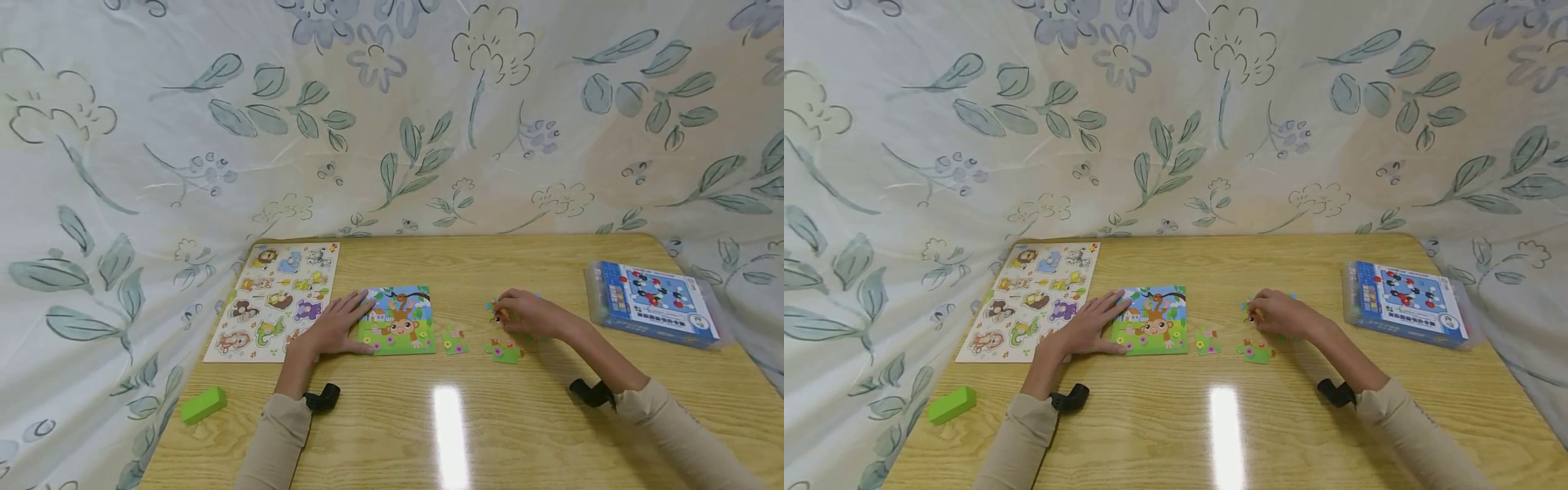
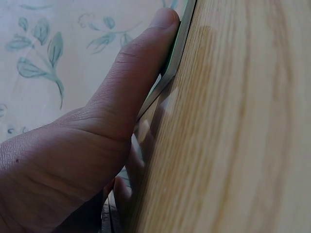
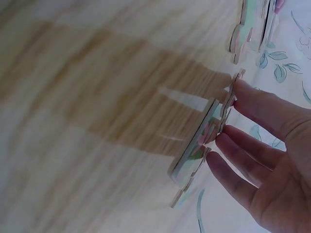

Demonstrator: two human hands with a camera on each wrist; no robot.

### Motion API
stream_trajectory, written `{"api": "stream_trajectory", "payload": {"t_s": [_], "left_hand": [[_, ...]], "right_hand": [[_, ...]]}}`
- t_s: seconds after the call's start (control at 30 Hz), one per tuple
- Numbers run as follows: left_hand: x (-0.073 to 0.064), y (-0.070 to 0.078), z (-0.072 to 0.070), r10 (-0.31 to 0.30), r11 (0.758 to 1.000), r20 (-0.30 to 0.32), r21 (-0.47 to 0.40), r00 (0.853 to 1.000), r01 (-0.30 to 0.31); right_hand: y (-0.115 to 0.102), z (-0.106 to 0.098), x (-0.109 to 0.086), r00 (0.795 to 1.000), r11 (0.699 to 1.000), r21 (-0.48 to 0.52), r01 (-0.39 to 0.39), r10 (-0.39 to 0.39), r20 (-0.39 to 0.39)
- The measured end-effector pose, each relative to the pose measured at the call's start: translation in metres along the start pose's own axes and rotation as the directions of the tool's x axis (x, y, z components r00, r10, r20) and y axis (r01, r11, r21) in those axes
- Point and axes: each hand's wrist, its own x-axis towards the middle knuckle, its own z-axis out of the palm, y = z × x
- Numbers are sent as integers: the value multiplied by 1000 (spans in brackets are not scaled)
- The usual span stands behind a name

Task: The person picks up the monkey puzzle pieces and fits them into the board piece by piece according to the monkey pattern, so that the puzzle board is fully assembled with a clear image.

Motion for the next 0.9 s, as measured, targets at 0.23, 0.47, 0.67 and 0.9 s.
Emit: {"api": "stream_trajectory", "payload": {"t_s": [0.23,0.47,0.67,0.9], "left_hand": [[-1,-1,0,24,1000,-26,-11,999,-24],[0,-1,0,4,1000,-8,-14,1000,-4],[0,1,-1,-5,1000,3,-15,1000,5],[0,-2,1,-3,1000,-2,-10,1000,3]], "right_hand": [[0,2,3,998,994,-95,58,-62,-32],[-1,2,3,998,992,-118,46,-50,-32],[1,5,3,997,991,-126,45,-52,-53],[0,3,4,998,994,-102,33,-38,-49]]}}
